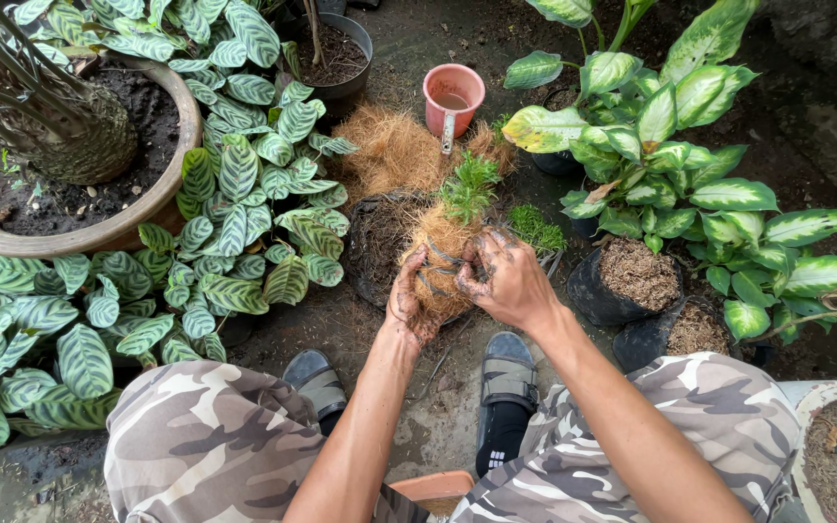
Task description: The person wraps a small plant's root ball with coconut coir, then secures it with a plastic tie. The person handles the plant, coir, and tie by hand.
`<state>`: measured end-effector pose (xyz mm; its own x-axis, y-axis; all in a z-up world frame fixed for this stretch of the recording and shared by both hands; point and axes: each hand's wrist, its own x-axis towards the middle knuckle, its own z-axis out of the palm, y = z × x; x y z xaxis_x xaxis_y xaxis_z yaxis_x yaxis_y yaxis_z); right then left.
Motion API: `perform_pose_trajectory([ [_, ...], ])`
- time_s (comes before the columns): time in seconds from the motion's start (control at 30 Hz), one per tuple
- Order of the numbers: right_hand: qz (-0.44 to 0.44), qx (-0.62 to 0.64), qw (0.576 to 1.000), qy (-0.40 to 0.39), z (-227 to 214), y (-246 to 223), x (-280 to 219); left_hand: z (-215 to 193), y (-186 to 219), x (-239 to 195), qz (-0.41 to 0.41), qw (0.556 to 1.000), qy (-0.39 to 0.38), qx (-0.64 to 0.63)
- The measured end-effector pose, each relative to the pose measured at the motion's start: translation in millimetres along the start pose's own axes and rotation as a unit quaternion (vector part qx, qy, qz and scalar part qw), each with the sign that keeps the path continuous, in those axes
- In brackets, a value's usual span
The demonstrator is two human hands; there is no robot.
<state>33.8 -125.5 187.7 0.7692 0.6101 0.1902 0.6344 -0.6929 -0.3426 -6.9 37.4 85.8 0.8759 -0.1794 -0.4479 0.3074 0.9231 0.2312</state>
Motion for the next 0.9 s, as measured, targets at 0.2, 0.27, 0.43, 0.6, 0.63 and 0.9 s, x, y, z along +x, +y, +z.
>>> perform_pose_trajectory([
  [0.2, -0.040, -0.048, 0.997, 0.053, 15, 8, -5, 1, -5, -2, 0.003, 0.999, -0.031, -0.019],
  [0.27, -0.020, -0.040, 0.998, 0.048, 20, 9, -6, 1, -5, -2, -0.001, 1.000, -0.013, -0.017],
  [0.43, -0.054, -0.058, 0.986, 0.149, 40, 11, -8, 1, -5, -2, 0.020, 1.000, -0.014, -0.008],
  [0.6, -0.013, 0.040, 0.984, 0.173, 51, 4, -10, 7, -3, -5, 0.035, 0.999, -0.011, -0.013],
  [0.63, -0.007, 0.063, 0.983, 0.170, 51, 0, -10, 8, -2, -5, 0.043, 0.999, -0.004, -0.020],
  [0.9, -0.130, 0.080, 0.958, 0.243, 25, -34, -16, 7, 11, -7, 0.040, 0.996, 0.026, -0.080],
])
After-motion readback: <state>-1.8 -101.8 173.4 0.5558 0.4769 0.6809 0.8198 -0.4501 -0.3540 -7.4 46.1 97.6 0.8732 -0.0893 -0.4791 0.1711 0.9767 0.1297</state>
